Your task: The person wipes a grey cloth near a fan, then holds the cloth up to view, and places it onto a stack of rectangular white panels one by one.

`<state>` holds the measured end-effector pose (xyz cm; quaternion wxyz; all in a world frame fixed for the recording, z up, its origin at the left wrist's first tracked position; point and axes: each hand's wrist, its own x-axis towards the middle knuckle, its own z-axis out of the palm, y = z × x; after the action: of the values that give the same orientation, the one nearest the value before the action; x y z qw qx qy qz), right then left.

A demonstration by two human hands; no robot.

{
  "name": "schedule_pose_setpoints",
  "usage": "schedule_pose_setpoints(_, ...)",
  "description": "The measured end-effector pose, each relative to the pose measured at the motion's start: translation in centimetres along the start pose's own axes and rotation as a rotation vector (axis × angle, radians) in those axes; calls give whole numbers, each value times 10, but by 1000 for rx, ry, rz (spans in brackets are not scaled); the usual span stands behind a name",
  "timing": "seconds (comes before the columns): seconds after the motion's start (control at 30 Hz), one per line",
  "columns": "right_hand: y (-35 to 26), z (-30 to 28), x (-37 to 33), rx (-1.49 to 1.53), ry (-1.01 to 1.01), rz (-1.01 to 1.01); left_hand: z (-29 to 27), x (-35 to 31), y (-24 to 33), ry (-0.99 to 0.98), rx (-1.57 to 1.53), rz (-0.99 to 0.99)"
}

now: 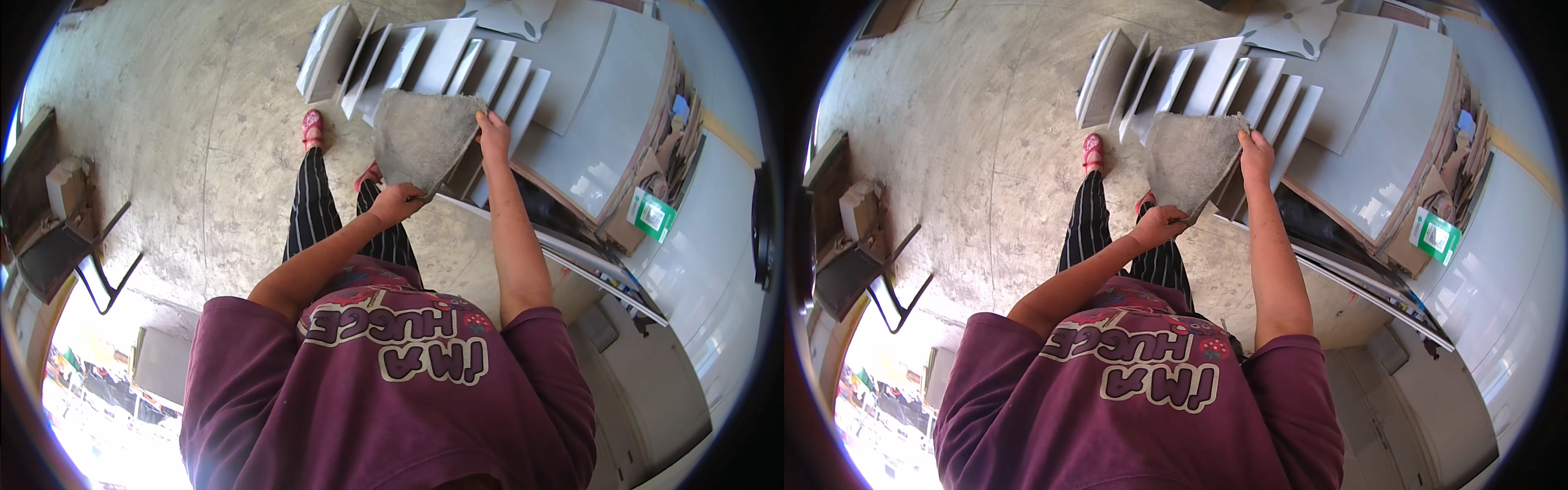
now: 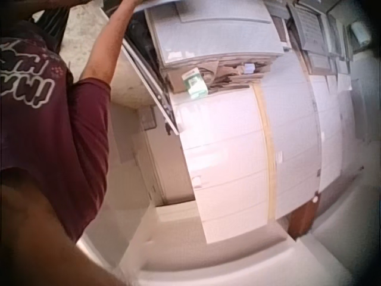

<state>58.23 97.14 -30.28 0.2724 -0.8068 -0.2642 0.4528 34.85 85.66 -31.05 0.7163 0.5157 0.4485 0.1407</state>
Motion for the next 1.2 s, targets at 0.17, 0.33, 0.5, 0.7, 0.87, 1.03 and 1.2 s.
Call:
schedule_pose_setpoints(0.17, -40, -38, 13, 29, 23, -282, 24, 31, 41, 6, -34, 108)
schedule_pose_setpoints(0.33, -80, -90, 38, 95, 127, -262, 40, 69, 87, 111, 94, 209)
schedule_pose_setpoints(0.5, -83, -155, 41, 345, 306, -160, 63, 101, 118, 138, 98, 271)
schedule_pose_setpoints(0.7, -18, -219, 20, 448, 522, 17, 109, 108, 115, 38, 215, 351)
schedule_pose_setpoints(0.87, 66, -239, -38, 444, 406, 67, 139, 65, 82, -236, 342, 313)
schedule_pose_setpoints(1.03, 125, -227, -110, 257, 280, 113, 115, 10, 58, -413, 407, 288)
schedule_pose_setpoints(1.2, 129, -199, -164, 204, -111, 173, 47, -42, 70, -389, 513, 177)
